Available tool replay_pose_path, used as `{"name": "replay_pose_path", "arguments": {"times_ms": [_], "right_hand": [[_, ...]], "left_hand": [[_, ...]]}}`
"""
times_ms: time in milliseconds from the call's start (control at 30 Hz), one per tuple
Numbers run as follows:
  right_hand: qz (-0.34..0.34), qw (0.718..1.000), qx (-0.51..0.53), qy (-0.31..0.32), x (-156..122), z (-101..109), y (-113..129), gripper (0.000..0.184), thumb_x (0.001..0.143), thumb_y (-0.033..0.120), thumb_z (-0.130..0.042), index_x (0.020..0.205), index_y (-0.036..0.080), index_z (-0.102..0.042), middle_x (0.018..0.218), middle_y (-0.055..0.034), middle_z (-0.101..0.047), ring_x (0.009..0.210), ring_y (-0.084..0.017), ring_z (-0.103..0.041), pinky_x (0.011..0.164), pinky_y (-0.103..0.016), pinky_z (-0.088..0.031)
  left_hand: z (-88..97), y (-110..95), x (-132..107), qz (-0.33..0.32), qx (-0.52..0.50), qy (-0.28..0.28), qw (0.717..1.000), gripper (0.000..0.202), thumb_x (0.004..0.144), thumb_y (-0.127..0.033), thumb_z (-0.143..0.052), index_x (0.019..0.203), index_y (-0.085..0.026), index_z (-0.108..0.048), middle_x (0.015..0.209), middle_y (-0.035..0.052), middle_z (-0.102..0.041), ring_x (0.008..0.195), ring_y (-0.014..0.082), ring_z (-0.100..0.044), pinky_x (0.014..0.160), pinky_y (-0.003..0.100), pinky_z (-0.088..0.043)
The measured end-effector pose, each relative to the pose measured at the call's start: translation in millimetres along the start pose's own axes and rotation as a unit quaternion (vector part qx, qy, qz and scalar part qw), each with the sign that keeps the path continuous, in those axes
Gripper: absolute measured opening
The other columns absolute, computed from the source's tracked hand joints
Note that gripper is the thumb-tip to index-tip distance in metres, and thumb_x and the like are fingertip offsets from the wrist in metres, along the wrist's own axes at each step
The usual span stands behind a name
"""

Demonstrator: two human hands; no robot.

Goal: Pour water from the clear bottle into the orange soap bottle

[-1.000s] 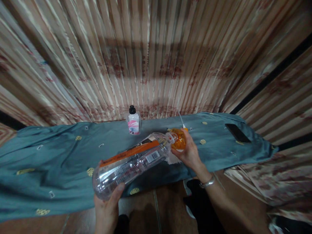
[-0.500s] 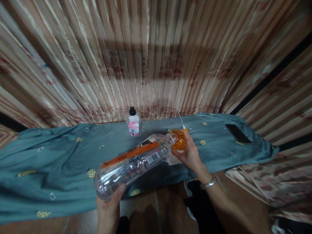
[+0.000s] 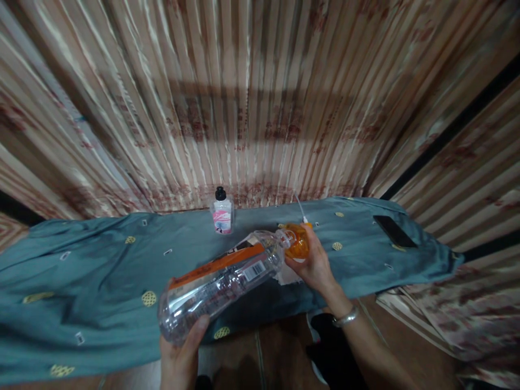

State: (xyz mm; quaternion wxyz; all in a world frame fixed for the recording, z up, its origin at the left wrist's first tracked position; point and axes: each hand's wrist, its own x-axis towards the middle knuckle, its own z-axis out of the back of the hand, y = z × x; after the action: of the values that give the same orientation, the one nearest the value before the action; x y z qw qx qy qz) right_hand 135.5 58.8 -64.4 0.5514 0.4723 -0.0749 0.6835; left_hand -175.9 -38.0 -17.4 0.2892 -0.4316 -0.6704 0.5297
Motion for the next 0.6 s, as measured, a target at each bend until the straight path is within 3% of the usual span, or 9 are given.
{"name": "replay_pose_path", "arguments": {"times_ms": [67,367,600], "right_hand": [[-0.002,1.000,0.003,-0.002,1,0,1,0.099,0.087,0.038,-0.092,0.172,0.025,-0.042,0.159,-0.0192,-0.071,0.151,-0.041,-0.069,0.124,-0.064,-0.061],[-0.029,1.000,0.005,-0.005,2,2,0,0.097,0.085,0.039,-0.092,0.168,0.023,-0.044,0.158,-0.0198,-0.073,0.148,-0.040,-0.071,0.124,-0.062,-0.061],[-0.055,0.998,0.016,0.004,3,7,2,0.097,0.084,0.040,-0.093,0.167,0.022,-0.046,0.159,-0.0205,-0.072,0.148,-0.039,-0.072,0.124,-0.061,-0.061]], "left_hand": [[-1.3,1,0,0.000,-0.009,-0.004,1.000,0.108,0.067,-0.057,-0.107,0.160,-0.028,-0.059,0.120,0.0041,-0.083,0.108,0.0244,-0.081,0.108,0.034,-0.063],[-9.1,2,-1,-0.006,-0.023,0.006,1.000,0.104,0.066,-0.059,-0.107,0.155,-0.029,-0.062,0.120,0.0052,-0.083,0.119,0.0310,-0.080,0.126,0.051,-0.054],[-10.0,1,-1,-0.003,-0.035,0.025,0.999,0.108,0.065,-0.057,-0.108,0.159,-0.033,-0.061,0.120,0.0031,-0.084,0.113,0.0270,-0.082,0.122,0.044,-0.057]]}}
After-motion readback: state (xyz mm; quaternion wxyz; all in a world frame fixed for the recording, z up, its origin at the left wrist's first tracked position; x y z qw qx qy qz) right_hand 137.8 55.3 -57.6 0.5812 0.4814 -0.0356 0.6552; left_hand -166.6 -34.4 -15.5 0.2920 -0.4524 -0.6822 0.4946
